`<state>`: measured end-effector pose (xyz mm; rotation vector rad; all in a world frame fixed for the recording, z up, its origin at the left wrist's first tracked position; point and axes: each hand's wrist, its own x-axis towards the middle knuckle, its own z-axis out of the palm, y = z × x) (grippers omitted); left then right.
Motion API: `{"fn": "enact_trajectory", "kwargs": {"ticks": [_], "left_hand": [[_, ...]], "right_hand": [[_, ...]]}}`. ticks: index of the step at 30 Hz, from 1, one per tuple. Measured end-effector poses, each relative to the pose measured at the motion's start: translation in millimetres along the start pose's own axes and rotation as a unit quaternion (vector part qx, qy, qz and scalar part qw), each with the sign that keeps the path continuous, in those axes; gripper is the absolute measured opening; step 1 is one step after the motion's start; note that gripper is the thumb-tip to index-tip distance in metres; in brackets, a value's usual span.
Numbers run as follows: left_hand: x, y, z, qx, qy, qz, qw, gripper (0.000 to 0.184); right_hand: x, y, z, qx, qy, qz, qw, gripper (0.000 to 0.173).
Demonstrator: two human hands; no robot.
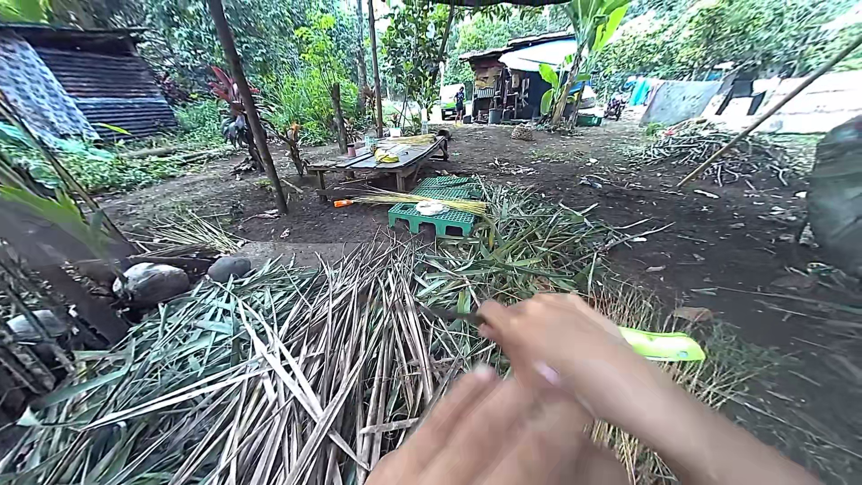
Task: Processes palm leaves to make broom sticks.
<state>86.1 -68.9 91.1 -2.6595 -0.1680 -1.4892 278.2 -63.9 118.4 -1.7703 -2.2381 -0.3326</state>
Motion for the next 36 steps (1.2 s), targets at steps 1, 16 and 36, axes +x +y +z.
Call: {"fn": "enact_trajectory", "kwargs": {"ticks": [1,16,36], "left_hand": [[0,-7,4,0.078,-0.021,-0.04,0.996,0.018],[-49,-60,31,-0.106,-0.086,-0.422,0.897,0.025],[-43,-22,37,-0.166,-0.08,-0.298,0.936,0.037]], "right_hand": [[-2,-8,0,-0.025,0.004,-0.018,1.0,0.011],[-50,22,61,0.366,0.068,0.008,0.928,0.058],[-41,0,94,0.8,-0.006,-0.166,0.576,0.046]]}}
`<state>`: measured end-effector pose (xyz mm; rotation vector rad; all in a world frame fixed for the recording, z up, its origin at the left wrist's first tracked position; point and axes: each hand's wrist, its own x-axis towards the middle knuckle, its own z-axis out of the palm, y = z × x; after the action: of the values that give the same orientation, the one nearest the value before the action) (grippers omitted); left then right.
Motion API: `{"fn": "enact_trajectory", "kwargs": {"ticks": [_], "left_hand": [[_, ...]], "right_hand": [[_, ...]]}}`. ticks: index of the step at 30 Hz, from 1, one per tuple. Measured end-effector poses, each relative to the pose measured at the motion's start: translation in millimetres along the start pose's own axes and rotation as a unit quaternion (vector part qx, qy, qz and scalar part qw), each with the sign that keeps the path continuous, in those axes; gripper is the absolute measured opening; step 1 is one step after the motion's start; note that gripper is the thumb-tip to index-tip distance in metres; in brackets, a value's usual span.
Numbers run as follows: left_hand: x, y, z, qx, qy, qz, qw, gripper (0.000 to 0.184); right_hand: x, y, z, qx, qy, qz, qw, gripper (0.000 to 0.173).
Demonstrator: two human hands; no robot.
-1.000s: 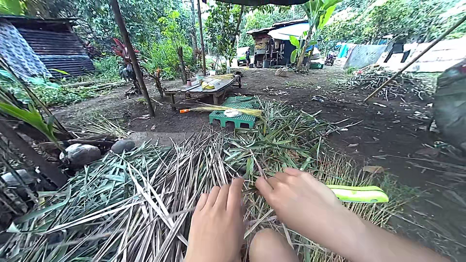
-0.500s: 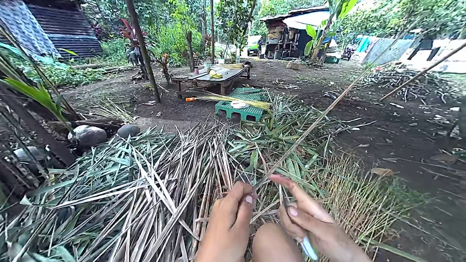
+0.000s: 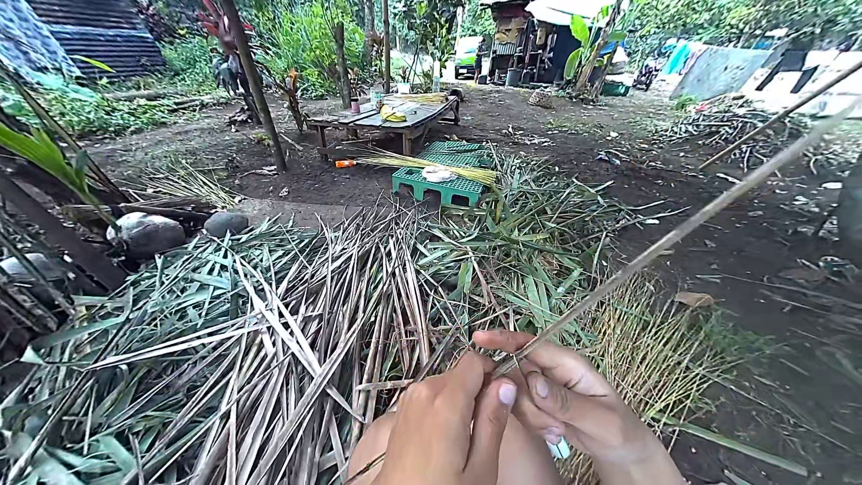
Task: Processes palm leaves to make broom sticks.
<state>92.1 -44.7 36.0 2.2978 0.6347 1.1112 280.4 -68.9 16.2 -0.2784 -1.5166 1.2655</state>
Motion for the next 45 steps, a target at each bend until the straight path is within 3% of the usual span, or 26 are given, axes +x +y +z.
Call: {"fn": "enact_trajectory", "kwargs": {"ticks": [7,12,15,19,23,27,28,30,34,35,39,45], "left_hand": [[-1,-5,11,0.143,0.096,0.061,0.983,0.033],[-4,-5,13,0.203,0.107,0.1,0.968,0.03],[-7,-4,15,0.228,0.112,0.077,0.964,0.032],[-7,-4,13,0.26,0.114,0.063,0.957,0.031],[-9,-4,9,0.226,0.077,0.041,0.97,0.03],[-23,0,-17,0.138,0.0,-0.046,0.989,0.033],[-26,-1,-21,0.133,-0.015,-0.063,0.989,0.033],[-25,-3,-20,0.132,-0.016,-0.074,0.988,0.034],[-16,1,-17,0.087,-0.016,-0.069,0.994,0.034],[-15,2,-18,0.075,-0.018,-0.066,0.995,0.035],[-15,-1,-24,0.053,-0.027,-0.067,0.996,0.035],[-19,0,-25,0.01,-0.062,-0.076,0.995,0.035]], "right_hand": [[1,-5,-1,0.061,-0.009,0.036,0.997,0.045],[1,-6,-2,0.119,-0.015,0.069,0.99,0.045],[2,-8,3,-0.015,0.043,0.058,0.997,0.041],[2,-6,18,-0.202,0.133,0.041,0.969,0.037],[-2,0,17,-0.251,0.176,0.017,0.952,0.034],[-11,-18,-29,-0.22,0.276,-0.021,0.935,0.029],[-12,-24,-38,-0.186,0.273,-0.018,0.944,0.031],[-13,-27,-36,-0.138,0.19,0.034,0.971,0.038],[-8,-2,1,-0.042,0.036,0.122,0.991,0.041],[-8,2,4,-0.009,0.024,0.118,0.993,0.038],[-10,-2,6,0.026,0.015,0.07,0.997,0.053],[-7,-2,13,0.025,0.025,0.1,0.994,0.044]]}}
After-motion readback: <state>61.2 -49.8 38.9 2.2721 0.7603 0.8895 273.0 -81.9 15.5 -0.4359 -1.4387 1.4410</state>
